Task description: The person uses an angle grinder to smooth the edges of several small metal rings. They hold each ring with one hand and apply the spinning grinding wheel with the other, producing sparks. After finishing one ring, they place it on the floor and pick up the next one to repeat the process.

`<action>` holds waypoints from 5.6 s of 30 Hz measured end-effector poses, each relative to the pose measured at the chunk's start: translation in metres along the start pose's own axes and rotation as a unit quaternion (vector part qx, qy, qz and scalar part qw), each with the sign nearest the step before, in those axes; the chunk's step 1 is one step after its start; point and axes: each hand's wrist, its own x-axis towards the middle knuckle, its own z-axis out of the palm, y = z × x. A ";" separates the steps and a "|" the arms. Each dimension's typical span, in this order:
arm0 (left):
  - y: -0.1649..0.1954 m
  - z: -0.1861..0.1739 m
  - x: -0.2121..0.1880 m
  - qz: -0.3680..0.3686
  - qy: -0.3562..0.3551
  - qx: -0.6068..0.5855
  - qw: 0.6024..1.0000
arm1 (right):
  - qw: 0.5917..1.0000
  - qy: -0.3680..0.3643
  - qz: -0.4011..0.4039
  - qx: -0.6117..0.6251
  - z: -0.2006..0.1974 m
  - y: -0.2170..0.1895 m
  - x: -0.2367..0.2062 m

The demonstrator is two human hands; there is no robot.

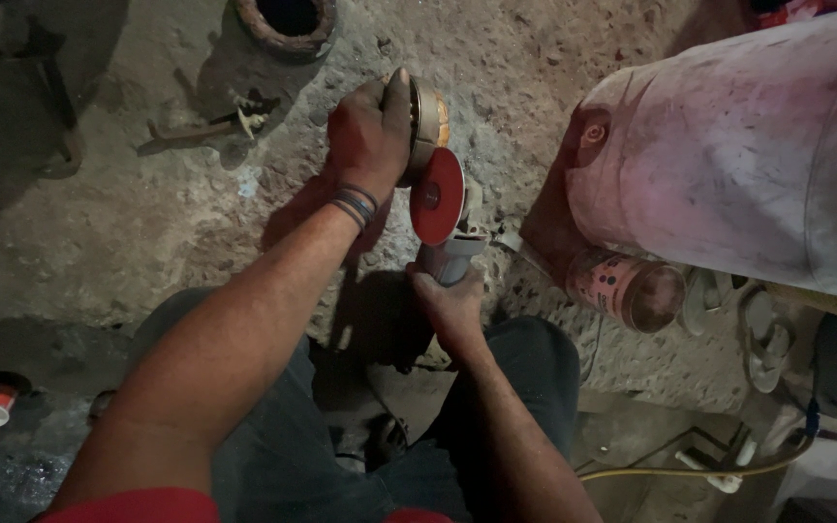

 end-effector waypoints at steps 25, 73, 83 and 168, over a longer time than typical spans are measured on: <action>0.004 -0.002 -0.002 0.005 0.004 -0.019 1.000 | 0.999 -0.005 -0.041 0.011 0.001 -0.005 -0.005; 0.008 0.000 0.000 0.027 0.008 0.007 1.000 | 0.982 0.031 -0.128 0.135 -0.002 -0.005 -0.016; -0.005 0.001 0.012 -0.149 0.002 -0.047 0.988 | 0.979 0.012 -0.137 0.151 -0.011 -0.012 -0.017; 0.019 -0.007 0.004 -0.165 0.016 0.013 0.986 | 0.999 0.016 0.023 -0.035 0.004 0.010 -0.009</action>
